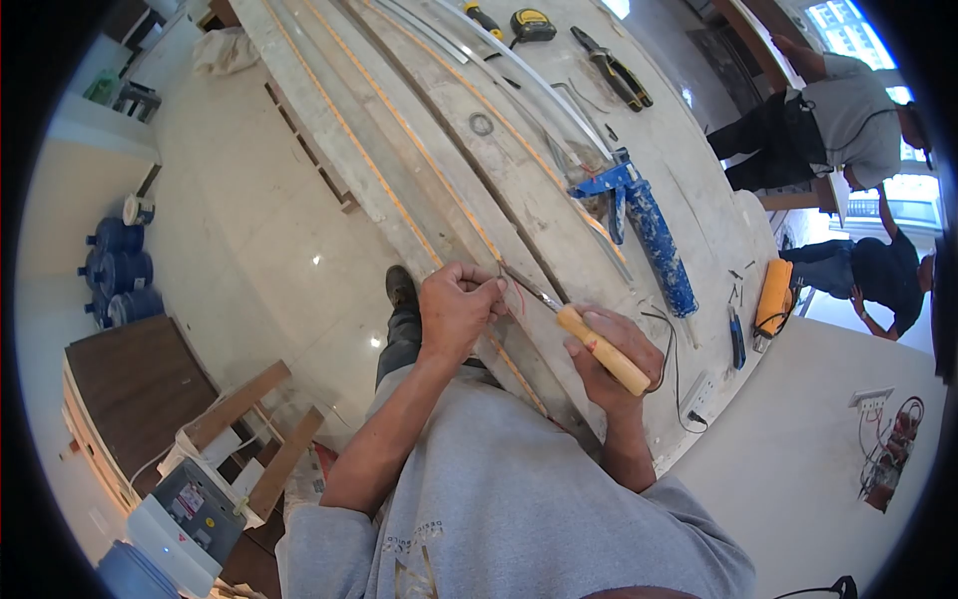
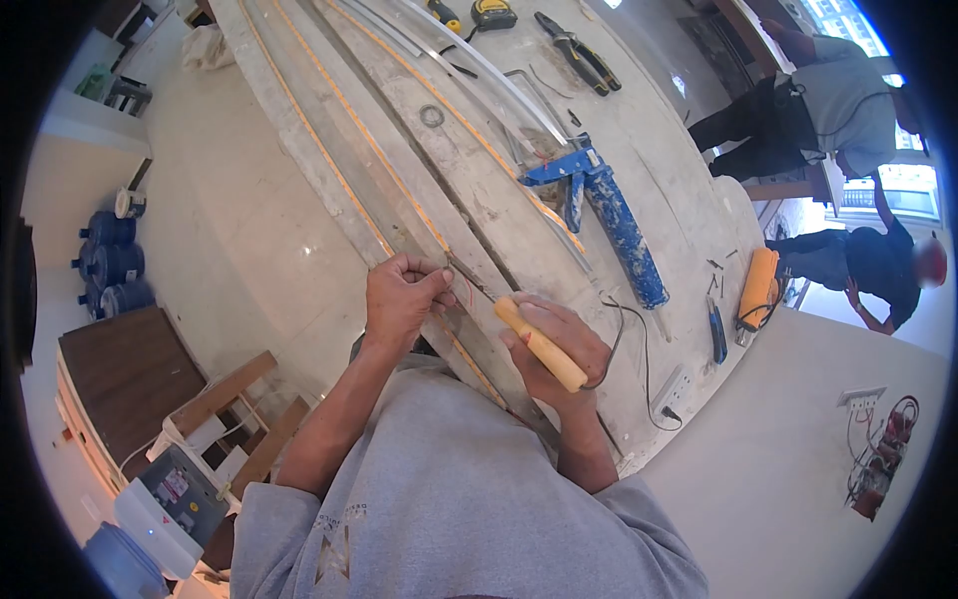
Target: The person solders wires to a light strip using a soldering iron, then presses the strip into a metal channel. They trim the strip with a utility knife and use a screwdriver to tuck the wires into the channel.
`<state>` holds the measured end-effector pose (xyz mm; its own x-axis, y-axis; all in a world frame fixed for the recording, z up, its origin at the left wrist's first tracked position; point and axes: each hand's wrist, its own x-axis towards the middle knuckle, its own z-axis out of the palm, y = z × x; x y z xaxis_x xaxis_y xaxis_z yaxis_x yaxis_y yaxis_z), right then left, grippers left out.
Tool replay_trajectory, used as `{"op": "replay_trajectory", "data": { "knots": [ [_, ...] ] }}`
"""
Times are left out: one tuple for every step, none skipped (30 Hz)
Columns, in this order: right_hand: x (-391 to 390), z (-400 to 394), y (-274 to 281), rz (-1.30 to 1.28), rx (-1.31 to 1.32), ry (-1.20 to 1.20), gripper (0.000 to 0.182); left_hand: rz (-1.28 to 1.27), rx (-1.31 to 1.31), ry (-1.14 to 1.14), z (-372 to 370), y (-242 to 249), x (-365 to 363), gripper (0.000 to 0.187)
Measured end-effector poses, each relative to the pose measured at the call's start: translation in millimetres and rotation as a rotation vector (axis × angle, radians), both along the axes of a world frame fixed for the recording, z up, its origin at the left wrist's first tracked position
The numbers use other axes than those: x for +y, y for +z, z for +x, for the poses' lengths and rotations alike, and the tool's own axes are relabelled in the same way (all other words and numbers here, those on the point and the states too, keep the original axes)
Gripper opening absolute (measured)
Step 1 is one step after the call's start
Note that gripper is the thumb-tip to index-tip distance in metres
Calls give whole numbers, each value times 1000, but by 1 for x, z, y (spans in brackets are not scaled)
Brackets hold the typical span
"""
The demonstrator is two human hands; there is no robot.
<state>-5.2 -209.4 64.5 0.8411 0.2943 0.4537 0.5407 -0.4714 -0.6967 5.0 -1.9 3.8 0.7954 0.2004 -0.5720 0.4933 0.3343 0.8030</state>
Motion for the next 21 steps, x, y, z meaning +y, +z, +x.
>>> {"op": "replay_trajectory", "data": {
  "knots": [
    [-2,0,1,12,6,-12,43,-3,-3,0,0,0,0,14],
    [-4,-1,2,14,3,-18,43,-2,-6,-6,0,0,0,14],
    [-6,-2,2,17,4,-27,42,13,3,-9,0,1,0,15],
    [-7,-3,2,19,5,-35,42,27,12,-12,1,1,0,15],
    [-8,-4,2,22,0,-42,42,30,7,-18,1,1,0,15],
    [-9,-6,1,30,8,-54,41,36,11,-31,1,1,1,17],
    [-9,-7,1,39,16,-68,41,44,15,-45,1,1,1,18],
    [-9,-9,1,45,11,-79,41,49,10,-57,1,2,1,18],
    [-9,-10,2,47,17,-86,40,56,12,-52,1,3,0,18],
    [-10,-11,2,50,22,-92,40,64,14,-47,1,3,0,17],
    [-10,-12,2,57,18,-105,40,72,10,-60,1,2,0,17],
    [-12,-14,2,54,20,-114,40,68,3,-58,1,1,0,17],
    [-14,-15,2,50,23,-122,39,64,-5,-54,1,0,0,17],
    [-15,-17,1,59,19,-133,39,72,-9,-65,1,0,0,17],
    [-16,-17,0,70,8,-133,39,63,-5,-58,1,1,-1,17],
    [-17,-18,-1,82,-3,-133,39,54,0,-50,1,2,-1,17],
    [-17,-19,-1,91,-6,-142,39,63,-4,-59,0,2,0,17],
    [-18,-20,-1,95,-10,-144,38,60,-10,-54,-1,1,-1,17],
    [-19,-21,-1,99,-14,-146,38,57,-16,-49,-1,0,-1,17],
    [-19,-21,-1,109,-17,-157,38,67,-19,-60,-1,0,-1,17],
    [-20,-22,-1,108,-18,-154,37,57,-15,-53,-2,0,-2,17]
  ]
}}
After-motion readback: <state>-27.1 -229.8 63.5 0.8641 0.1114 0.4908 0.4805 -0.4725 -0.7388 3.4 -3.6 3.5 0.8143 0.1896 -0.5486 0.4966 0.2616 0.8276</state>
